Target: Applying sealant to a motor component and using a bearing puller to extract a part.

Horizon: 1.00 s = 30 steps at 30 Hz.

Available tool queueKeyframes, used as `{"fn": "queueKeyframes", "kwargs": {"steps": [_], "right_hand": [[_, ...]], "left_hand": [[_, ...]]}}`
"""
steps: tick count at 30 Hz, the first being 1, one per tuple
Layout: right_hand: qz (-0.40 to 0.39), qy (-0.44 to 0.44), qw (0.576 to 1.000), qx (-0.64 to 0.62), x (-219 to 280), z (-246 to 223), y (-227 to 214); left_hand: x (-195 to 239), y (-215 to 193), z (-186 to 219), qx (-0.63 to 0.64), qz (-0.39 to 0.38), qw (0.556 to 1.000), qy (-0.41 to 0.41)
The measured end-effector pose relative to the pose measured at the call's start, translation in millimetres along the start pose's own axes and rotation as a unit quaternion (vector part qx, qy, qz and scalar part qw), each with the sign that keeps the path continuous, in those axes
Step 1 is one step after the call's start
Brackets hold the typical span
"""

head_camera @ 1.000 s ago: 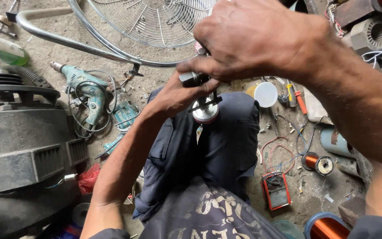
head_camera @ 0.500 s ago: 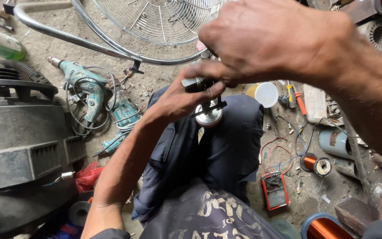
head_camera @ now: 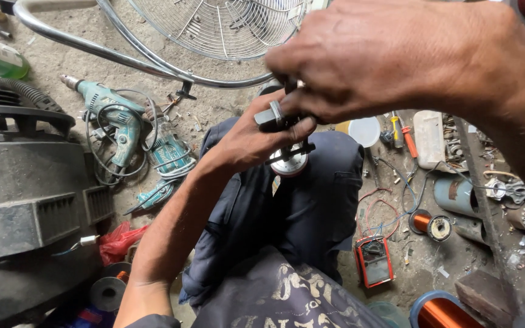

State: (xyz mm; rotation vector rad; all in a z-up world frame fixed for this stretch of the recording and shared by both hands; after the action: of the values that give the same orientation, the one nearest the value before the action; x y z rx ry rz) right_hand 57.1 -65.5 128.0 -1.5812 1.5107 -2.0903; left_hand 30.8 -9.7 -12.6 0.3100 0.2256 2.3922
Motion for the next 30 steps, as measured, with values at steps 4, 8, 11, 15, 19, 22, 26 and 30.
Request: {"fn": "queueKeyframes", "kwargs": {"steps": [4, 8, 11, 15, 19, 22, 26, 30], "right_hand": [[0.043, 0.015, 0.997, 0.064, -3, 9, 3], [0.082, -0.051, 0.992, 0.076, 3, 3, -3], [0.102, 0.031, 0.99, 0.087, -4, 13, 2], [0.144, -0.078, 0.984, 0.067, -7, 10, 1], [0.081, -0.053, 0.995, 0.011, -2, 4, 4], [0.078, -0.054, 0.996, 0.004, -7, 8, 10], [0.119, -0.139, 0.982, -0.041, 3, -6, -6], [0.076, -0.065, 0.995, 0.005, -8, -3, 4]], "left_hand": [[-3, -4, -5, -0.021, 0.028, 0.999, -0.019], [1, 0, 3, -0.041, 0.004, 0.999, 0.025], [0, 3, 1, 0.079, -0.002, 0.994, 0.075], [-1, -2, -7, 0.083, 0.002, 0.996, -0.014], [5, 2, -12, 0.04, 0.057, 0.996, -0.064], [7, 1, -3, 0.079, 0.056, 0.995, 0.005], [12, -6, -28, 0.137, 0.092, 0.986, -0.037], [-1, -6, -39, 0.075, 0.054, 0.996, 0.012]]}}
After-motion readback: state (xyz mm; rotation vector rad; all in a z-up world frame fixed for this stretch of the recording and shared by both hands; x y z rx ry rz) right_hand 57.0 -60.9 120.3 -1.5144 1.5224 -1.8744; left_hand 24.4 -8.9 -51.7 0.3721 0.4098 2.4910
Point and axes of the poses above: each hand's wrist, its own x-axis away from the middle knuckle, its own y-axis out of the palm, z = x × y, the point moved 7 cm from there along -x, towards the middle knuckle, and after that the axes turned 13 degrees about -y, right-handed, at the moved point
